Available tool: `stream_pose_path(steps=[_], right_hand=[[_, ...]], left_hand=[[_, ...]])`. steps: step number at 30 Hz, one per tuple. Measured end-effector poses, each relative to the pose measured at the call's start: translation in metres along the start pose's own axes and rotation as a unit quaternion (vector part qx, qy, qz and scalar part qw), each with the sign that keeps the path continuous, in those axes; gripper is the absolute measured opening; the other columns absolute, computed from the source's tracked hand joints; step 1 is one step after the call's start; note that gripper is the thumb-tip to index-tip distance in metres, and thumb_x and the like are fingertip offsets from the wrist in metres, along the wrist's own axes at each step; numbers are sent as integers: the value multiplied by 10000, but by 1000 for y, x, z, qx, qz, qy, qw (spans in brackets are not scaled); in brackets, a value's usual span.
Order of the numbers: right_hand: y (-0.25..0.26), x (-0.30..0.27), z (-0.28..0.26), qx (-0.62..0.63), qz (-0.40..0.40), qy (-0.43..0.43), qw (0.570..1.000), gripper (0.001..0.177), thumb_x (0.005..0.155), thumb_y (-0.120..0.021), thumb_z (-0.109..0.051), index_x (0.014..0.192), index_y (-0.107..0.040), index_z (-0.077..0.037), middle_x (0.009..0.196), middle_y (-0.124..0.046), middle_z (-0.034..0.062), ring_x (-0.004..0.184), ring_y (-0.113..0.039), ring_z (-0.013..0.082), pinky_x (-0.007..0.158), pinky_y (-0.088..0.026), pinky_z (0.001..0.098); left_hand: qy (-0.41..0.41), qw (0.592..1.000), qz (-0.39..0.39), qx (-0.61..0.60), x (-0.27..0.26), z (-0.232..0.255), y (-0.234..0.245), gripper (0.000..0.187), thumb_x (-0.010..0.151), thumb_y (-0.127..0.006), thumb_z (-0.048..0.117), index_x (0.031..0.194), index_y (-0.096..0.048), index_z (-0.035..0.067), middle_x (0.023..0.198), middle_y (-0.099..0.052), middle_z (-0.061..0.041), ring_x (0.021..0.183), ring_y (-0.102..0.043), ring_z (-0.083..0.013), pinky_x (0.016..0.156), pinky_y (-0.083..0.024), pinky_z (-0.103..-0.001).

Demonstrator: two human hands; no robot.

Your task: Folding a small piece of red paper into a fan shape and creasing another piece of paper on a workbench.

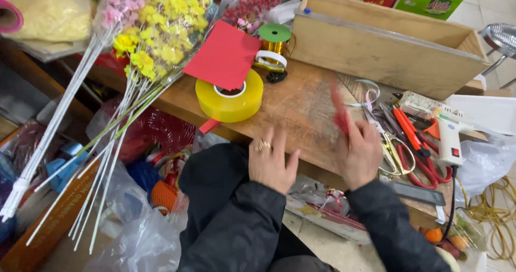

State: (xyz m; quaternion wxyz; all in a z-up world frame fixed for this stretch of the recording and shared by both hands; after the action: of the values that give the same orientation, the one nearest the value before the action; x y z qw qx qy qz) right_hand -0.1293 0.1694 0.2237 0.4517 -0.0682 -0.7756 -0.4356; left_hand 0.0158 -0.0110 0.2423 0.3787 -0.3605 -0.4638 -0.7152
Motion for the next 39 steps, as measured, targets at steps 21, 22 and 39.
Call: stream_pose_path(steps=[21,22,39], right_hand=[[-62,-29,18,179,-190,101,960,191,941,-786,-223,1127,-817,-253,1037,-703,-32,974,-652,234,872,-488,348],[-65,-27,23,200,-198,79,956,168,940,-790,-221,1102,-826,-249,1039,-723,-30,976,-666,242,879,-502,359],[-121,-18,68,225,-371,-211,876,209,887,-824,-181,1090,-842,-136,970,-742,122,868,-687,235,790,-558,416]], left_hand=[[-108,974,-196,25,-70,-52,-164,118,1000,-579,198,919,-636,134,921,-520,-43,895,-537,-293,771,-460,-418],[-103,974,-199,25,-71,-55,-166,145,1011,-577,219,898,-634,149,920,-519,-42,903,-539,-295,782,-457,-417],[87,931,-340,-101,-65,-118,-208,153,877,-773,410,999,-811,327,942,-621,-8,916,-647,-256,860,-541,-366]])
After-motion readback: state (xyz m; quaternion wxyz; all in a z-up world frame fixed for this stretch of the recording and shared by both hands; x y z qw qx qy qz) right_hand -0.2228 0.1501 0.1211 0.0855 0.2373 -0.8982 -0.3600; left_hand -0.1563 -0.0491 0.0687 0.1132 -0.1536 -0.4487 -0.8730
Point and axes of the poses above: each hand's wrist, its own x-axis towards the middle knuckle, its own y-axis out of the back of the hand, z = x × y, the point moved 10 cm from there along x, towards the middle knuckle
